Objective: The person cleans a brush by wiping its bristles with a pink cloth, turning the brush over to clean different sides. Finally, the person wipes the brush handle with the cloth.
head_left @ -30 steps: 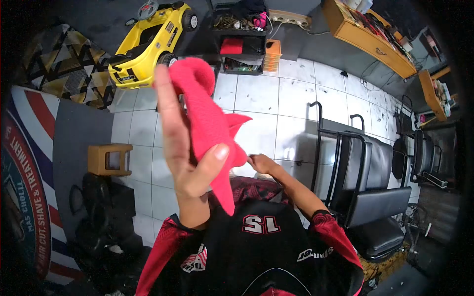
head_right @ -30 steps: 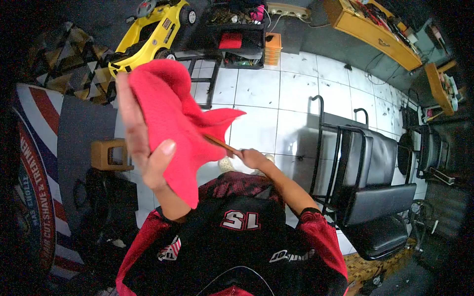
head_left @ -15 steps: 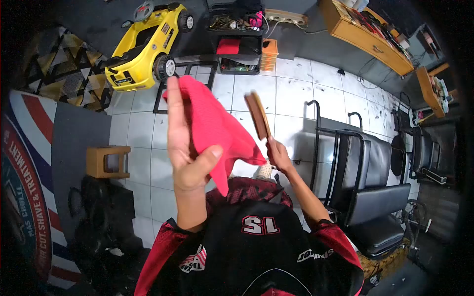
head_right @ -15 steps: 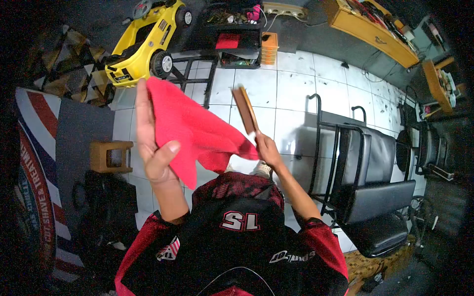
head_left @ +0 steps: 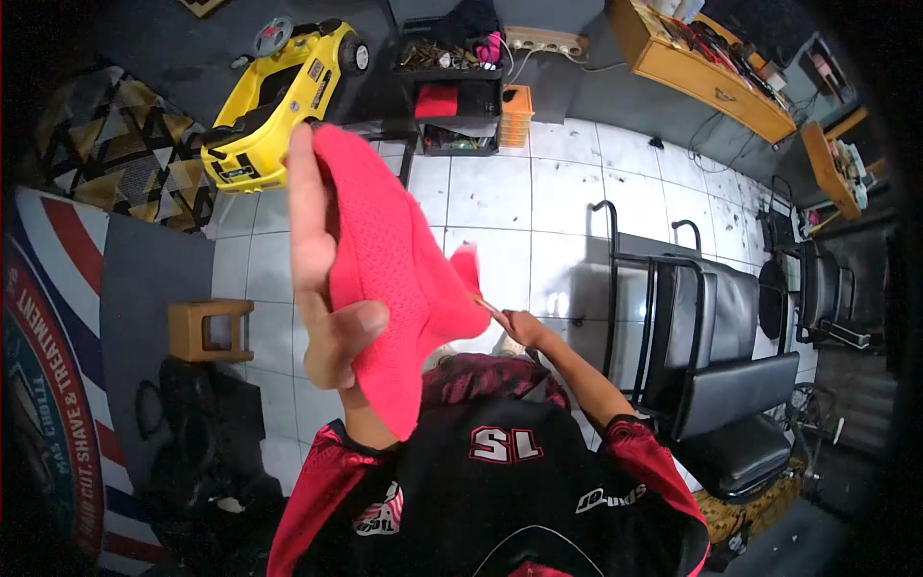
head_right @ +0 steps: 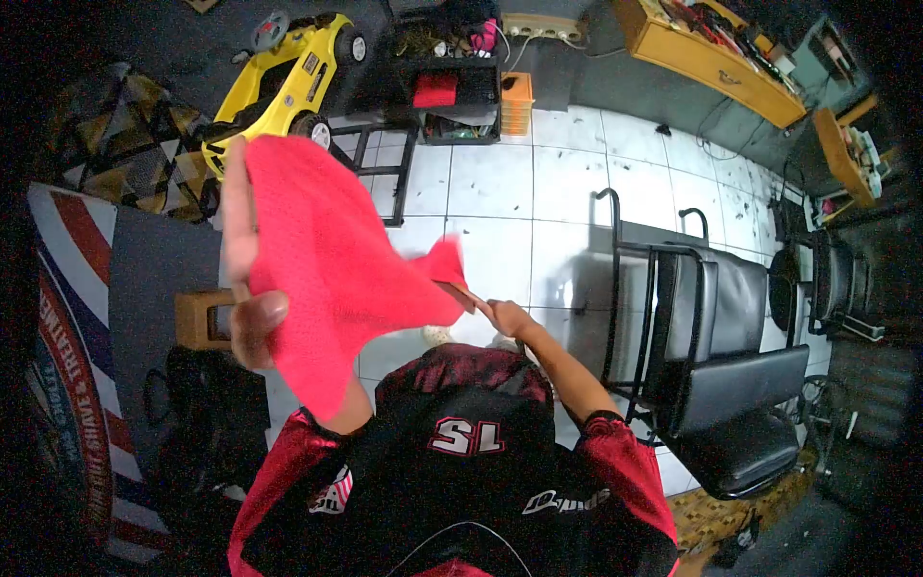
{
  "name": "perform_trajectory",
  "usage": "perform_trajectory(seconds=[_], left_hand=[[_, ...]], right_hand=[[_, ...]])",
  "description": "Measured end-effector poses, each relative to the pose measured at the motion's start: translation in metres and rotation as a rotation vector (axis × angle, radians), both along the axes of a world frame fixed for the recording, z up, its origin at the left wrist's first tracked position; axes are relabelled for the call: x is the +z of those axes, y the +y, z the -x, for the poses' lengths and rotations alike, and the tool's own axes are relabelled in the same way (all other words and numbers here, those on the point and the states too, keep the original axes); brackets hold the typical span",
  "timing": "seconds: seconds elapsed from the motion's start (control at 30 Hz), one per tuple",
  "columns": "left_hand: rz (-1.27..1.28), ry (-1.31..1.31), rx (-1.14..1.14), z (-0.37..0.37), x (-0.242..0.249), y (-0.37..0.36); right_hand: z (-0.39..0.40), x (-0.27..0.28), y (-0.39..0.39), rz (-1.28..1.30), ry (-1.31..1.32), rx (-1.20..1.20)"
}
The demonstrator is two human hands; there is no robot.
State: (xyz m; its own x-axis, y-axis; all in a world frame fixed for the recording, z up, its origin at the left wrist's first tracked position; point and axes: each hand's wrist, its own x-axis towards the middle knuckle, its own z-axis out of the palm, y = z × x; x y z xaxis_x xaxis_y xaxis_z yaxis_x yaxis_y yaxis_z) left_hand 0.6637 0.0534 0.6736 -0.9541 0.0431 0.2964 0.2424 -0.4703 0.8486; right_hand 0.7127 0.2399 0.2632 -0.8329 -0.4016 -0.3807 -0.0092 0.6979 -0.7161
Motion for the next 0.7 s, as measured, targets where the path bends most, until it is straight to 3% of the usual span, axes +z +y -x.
perform_trajectory(seconds=[0.1,0.17,0.33,0.37,0.4,0.47,0.53,0.6,0.7], left_hand=[[-0.106,-0.076,0.006,-0.003,-0.015,0.007],[-0.177,-0.128,-0.034,-0.008,-0.022,0.012],[-0.133,-0.058,0.004,-0.009,-0.021,0.014],[-0.129,-0.047,0.014,-0.010,-0.019,0.015],[-0.112,-0.031,0.006,-0.010,-0.021,0.016],[-0.078,0.001,-0.011,-0.010,-0.027,0.018],[-0.030,0.015,-0.013,-0.009,-0.031,0.020],[0.045,0.002,-0.011,-0.008,-0.036,0.022],[0.168,0.010,0.014,-0.002,-0.045,0.024]], right_hand=[[-0.014,-0.018,0.015,-0.129,0.002,0.054],[-0.024,-0.061,0.025,-0.197,0.016,0.083],[-0.033,-0.132,0.048,-0.409,0.064,-0.001],[-0.024,-0.054,0.040,-0.359,0.096,-0.113],[-0.010,-0.040,0.037,-0.244,-0.009,-0.193],[0.010,0.028,0.019,-0.072,0.141,-0.405],[0.018,0.152,-0.003,0.514,-0.157,-0.674],[0.013,0.208,-0.013,0.890,-0.135,-0.607],[-0.006,0.274,-0.029,0.904,0.008,-0.426]])
